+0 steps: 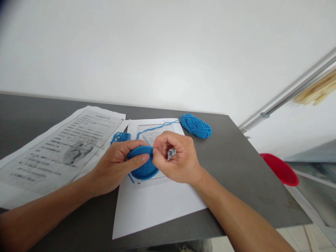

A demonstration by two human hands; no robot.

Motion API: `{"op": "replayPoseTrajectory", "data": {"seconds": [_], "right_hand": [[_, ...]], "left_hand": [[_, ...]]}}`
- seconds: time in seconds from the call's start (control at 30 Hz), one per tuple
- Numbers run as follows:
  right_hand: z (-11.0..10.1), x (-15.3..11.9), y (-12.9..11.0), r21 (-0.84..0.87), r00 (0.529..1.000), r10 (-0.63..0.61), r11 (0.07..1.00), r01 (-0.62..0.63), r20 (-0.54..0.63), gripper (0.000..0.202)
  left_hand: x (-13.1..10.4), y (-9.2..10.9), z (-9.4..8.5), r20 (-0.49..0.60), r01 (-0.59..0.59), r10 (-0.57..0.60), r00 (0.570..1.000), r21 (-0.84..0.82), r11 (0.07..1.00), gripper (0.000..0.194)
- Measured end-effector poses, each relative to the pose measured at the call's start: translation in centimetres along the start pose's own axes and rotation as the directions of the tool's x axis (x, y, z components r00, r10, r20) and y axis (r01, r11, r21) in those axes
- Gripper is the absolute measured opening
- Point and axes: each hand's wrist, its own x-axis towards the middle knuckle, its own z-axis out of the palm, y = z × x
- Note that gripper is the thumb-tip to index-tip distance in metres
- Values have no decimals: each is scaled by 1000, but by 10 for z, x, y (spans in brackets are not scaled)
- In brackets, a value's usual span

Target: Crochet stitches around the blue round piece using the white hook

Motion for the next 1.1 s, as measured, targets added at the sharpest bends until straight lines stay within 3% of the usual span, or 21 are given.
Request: {"op": "replayPoseTrajectory", "data": {"seconds": [1.1], "right_hand": [[-1,2,-3,-21,999,24,1000,-24,24,15]], "left_hand": [[2,2,0,30,-10,8,1000,42,999,27]]}}
